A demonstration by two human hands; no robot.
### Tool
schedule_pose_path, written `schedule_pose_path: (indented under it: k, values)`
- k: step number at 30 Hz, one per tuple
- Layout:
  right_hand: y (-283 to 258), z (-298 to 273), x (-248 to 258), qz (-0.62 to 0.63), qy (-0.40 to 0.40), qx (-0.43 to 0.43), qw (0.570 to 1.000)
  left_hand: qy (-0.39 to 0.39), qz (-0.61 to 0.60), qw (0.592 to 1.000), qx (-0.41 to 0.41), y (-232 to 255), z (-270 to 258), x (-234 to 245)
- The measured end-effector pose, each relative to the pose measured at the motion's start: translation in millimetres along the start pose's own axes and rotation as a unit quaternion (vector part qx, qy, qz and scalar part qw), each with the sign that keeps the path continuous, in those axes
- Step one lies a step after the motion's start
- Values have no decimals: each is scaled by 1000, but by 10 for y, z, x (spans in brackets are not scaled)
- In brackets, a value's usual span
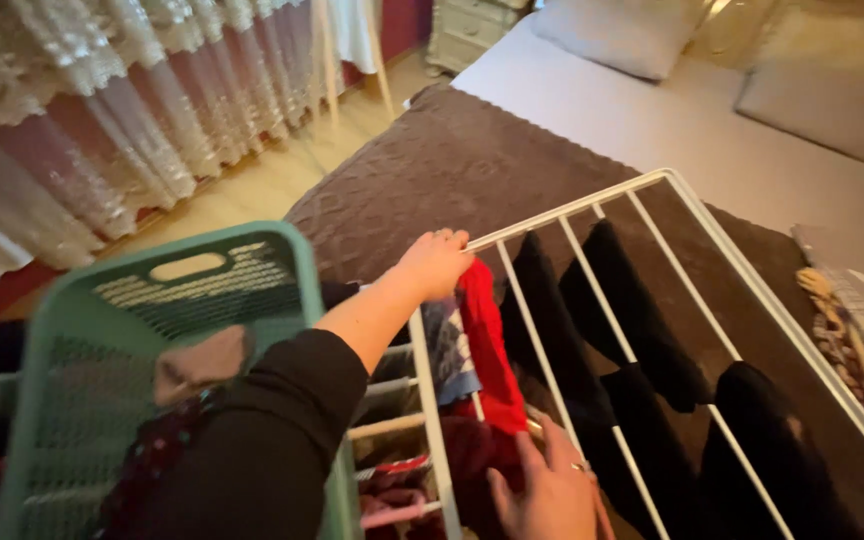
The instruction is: The person removes various garments from a green laundry basket and hangs them on a white drying rack. Items include socks, underwear, and small shirts, which are placed one by one onto the rack bars.
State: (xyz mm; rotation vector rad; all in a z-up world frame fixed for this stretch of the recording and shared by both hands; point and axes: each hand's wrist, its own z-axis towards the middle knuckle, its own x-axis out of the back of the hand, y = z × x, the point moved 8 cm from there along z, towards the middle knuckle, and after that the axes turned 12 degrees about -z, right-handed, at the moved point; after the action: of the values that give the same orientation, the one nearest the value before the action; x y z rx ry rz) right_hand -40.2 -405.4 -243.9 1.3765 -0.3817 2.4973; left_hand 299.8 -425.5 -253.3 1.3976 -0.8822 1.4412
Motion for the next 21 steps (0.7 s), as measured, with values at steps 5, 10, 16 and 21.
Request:
schedule_pose_path:
  k: [5, 10, 16, 21]
  values:
    - [302, -341, -417, -91, -339, -121, 929, 6, -187, 981, -44, -102, -987, 1135]
    - [257, -264, -296, -45, -159, -3, 986, 145, -231, 959, 71, -559, -2779, 1270]
    - [-508, -27, 307, 76, -203, -104, 971, -181, -66, 946, 260, 174, -4140, -142]
    - [-918, -83, 543, 156, -269, -168, 935, -259, -66, 920, 286, -5, -4430, -639]
